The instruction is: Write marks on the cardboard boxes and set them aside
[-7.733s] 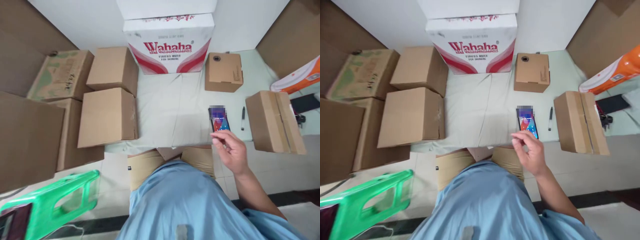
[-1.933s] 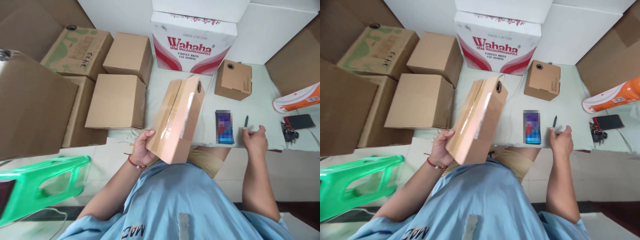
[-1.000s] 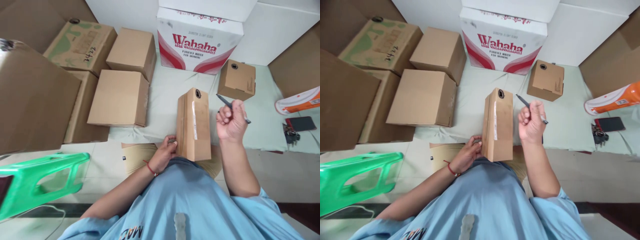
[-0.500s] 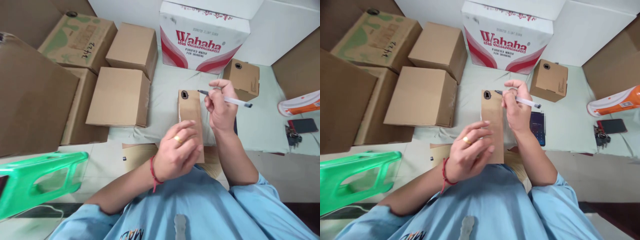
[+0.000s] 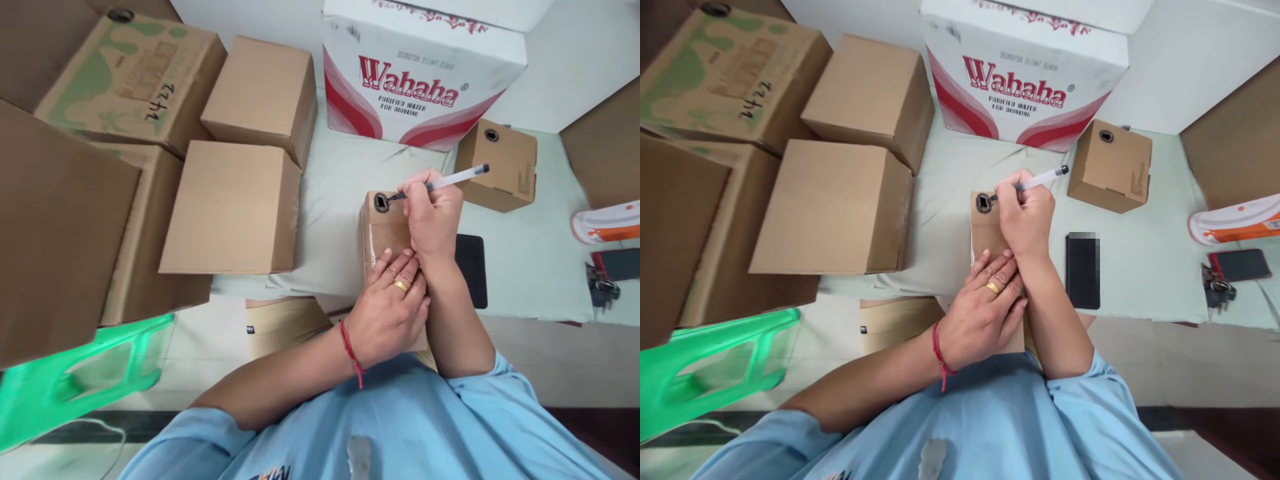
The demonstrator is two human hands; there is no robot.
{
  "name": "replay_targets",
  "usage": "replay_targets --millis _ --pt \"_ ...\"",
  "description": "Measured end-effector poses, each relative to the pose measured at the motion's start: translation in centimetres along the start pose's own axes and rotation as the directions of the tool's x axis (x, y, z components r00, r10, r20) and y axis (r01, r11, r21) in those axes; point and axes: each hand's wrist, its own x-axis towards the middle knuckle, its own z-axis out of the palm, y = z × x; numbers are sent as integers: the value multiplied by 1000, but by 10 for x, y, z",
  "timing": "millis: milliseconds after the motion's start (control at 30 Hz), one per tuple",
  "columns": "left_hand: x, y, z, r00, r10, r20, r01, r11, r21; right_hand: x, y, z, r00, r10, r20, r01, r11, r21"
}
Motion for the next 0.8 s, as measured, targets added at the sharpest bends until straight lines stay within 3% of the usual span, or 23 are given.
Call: replay_targets --millis 200,533,800 --pt "-1 0 3 993 59 -98 -44 988 146 0 -9 -1 999 30 -23 -33 989 -146" --pt "-1 1 3 993 61 -101 -46 988 149 2 -16 -1 995 92 27 -85 974 -210" --pt "-1 0 4 988 75 -132 -54 987 152 1 -13 -3 998 59 2 -57 969 -240"
